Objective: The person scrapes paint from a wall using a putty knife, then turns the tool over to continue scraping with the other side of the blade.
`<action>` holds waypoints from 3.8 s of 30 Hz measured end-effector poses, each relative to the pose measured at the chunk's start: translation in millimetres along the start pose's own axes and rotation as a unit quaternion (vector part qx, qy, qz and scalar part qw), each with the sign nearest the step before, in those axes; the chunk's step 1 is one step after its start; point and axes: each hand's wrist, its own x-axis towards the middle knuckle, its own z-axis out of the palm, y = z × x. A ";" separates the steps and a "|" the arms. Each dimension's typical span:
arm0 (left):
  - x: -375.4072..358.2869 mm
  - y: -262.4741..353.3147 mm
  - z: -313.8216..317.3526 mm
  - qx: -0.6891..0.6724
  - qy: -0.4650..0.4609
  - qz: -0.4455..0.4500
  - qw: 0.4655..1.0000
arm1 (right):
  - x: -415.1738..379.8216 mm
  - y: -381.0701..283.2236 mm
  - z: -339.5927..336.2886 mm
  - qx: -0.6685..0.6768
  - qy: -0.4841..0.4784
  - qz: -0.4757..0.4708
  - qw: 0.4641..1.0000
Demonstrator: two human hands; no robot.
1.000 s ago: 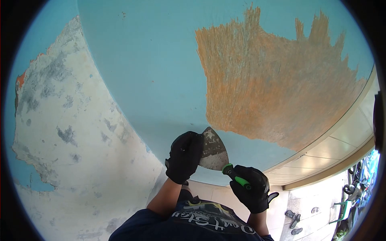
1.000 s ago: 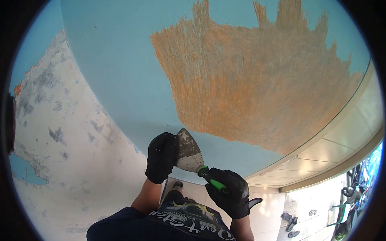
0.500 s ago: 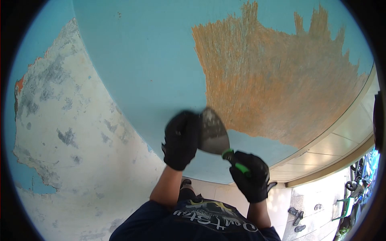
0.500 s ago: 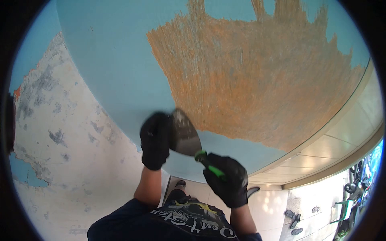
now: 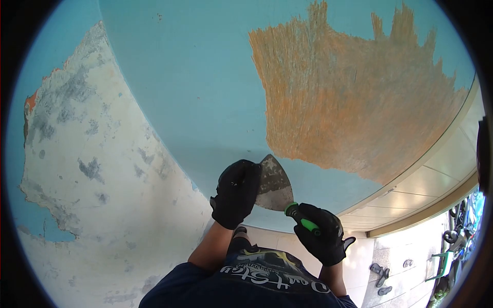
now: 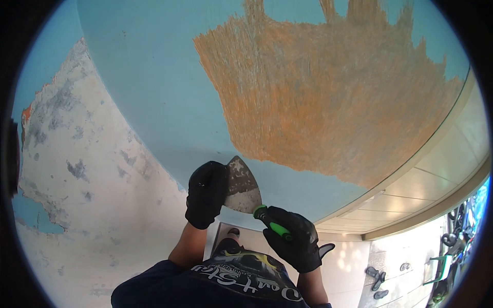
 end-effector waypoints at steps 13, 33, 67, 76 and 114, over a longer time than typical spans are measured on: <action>11.4 -0.5 4.5 -0.010 0.009 0.044 0.999 | 9.6 -2.8 -5.0 0.012 0.017 -0.015 1.000; 10.7 23.5 -2.8 0.070 0.021 0.132 0.989 | 12.6 2.6 -0.9 0.006 0.011 -0.027 1.000; 17.0 1.1 9.7 0.042 0.045 0.062 0.996 | 22.0 -0.7 -1.4 0.001 0.023 0.001 1.000; 17.7 40.5 -1.1 0.040 0.035 0.110 0.993 | 16.7 -1.5 -2.1 -0.008 0.026 -0.052 0.998; -95.1 -42.7 -38.1 -0.012 -0.067 -0.073 0.995 | -47.0 37.3 24.3 0.156 -0.098 0.068 0.981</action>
